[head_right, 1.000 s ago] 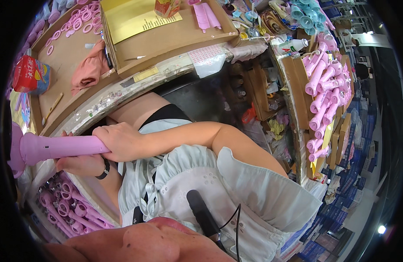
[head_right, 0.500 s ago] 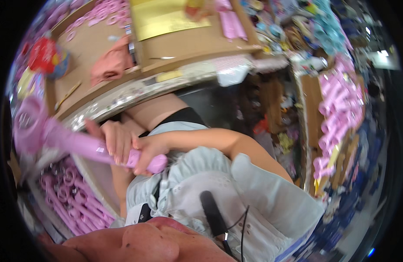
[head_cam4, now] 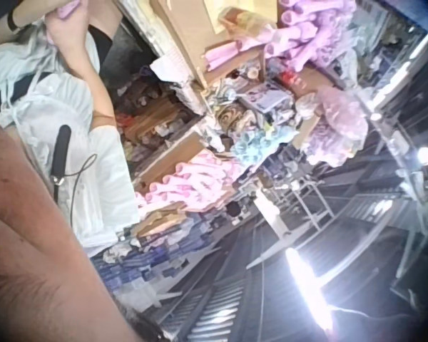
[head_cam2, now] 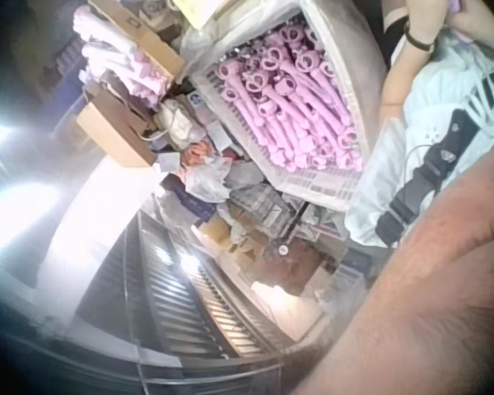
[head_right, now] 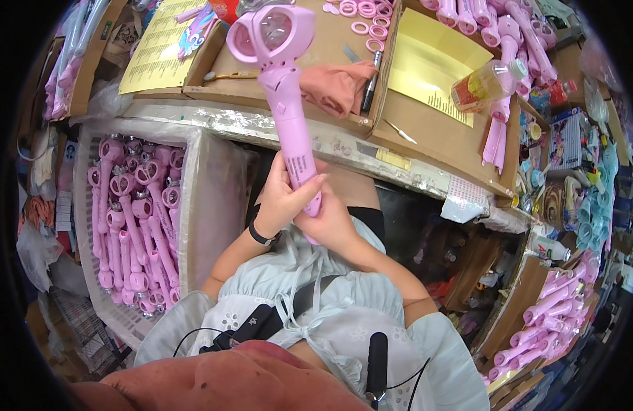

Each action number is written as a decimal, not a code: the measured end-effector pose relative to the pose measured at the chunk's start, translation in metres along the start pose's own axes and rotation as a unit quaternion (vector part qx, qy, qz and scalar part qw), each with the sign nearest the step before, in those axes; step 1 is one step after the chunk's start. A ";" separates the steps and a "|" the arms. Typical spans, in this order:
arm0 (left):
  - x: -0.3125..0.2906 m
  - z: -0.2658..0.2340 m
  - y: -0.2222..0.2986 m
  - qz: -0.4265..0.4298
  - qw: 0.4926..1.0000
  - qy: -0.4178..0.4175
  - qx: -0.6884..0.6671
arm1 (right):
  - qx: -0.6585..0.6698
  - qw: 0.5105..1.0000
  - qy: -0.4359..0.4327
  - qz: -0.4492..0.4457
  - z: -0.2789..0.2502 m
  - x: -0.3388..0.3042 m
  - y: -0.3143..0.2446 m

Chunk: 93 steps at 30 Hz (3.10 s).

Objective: The person assembles pink light-up wands by inserting a clear plastic piece into the head, attaching a pink ribbon, and wiping the wand with a cloth. They handle each wand one at a time, repeating the same steps for multiple units.

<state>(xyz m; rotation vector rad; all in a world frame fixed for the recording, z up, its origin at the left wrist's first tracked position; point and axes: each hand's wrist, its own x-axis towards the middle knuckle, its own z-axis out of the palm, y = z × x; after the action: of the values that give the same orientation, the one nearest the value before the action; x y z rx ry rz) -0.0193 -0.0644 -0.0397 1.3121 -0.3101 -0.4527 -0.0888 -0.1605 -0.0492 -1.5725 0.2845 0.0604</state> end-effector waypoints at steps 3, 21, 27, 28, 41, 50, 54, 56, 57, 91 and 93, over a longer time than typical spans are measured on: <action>0.006 -0.008 0.009 -0.070 0.991 -0.002 -0.118 | -0.043 0.997 -0.058 0.009 -0.004 -0.004 0.001; 0.019 -0.031 0.038 0.002 0.965 0.048 -0.259 | 0.063 0.968 -0.207 0.127 -0.011 -0.014 -0.005; 0.019 -0.029 0.038 -0.001 0.959 0.071 -0.273 | 0.062 0.968 -0.210 0.119 -0.010 -0.014 -0.007; 0.019 -0.029 0.037 -0.004 0.959 0.074 -0.273 | 0.057 0.969 -0.210 0.117 -0.010 -0.014 -0.006; 0.046 -0.060 0.052 0.156 0.952 0.018 -0.263 | 0.051 0.961 -0.247 0.111 -0.019 -0.012 -0.003; 0.045 -0.062 0.029 0.020 0.971 0.034 -0.238 | 0.138 0.959 -0.213 0.124 -0.078 0.047 -0.065; 0.027 -0.055 0.012 -0.041 0.979 0.025 -0.197 | 0.103 0.990 -0.086 -0.034 -0.140 0.145 -0.124; 0.022 -0.052 0.004 -0.065 0.984 0.003 -0.165 | 0.106 0.992 -0.027 -0.066 -0.167 0.207 -0.151; 0.021 -0.051 0.000 -0.074 0.986 -0.006 -0.149 | 0.053 0.997 0.025 -0.046 -0.184 0.238 -0.167; 0.043 -0.034 0.033 0.072 0.915 -0.342 0.202 | -0.125 0.819 0.494 -0.263 -0.280 0.134 -0.086; 0.030 -0.036 0.033 0.089 0.912 -0.338 0.216 | -0.159 0.860 0.449 -0.181 -0.280 0.135 -0.073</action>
<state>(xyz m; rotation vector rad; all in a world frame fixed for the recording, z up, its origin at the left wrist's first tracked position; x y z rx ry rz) 0.0282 -0.0423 -0.0168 1.5022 -1.1550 -0.7021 0.0184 -0.4574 0.0000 -1.8735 0.7238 -0.9953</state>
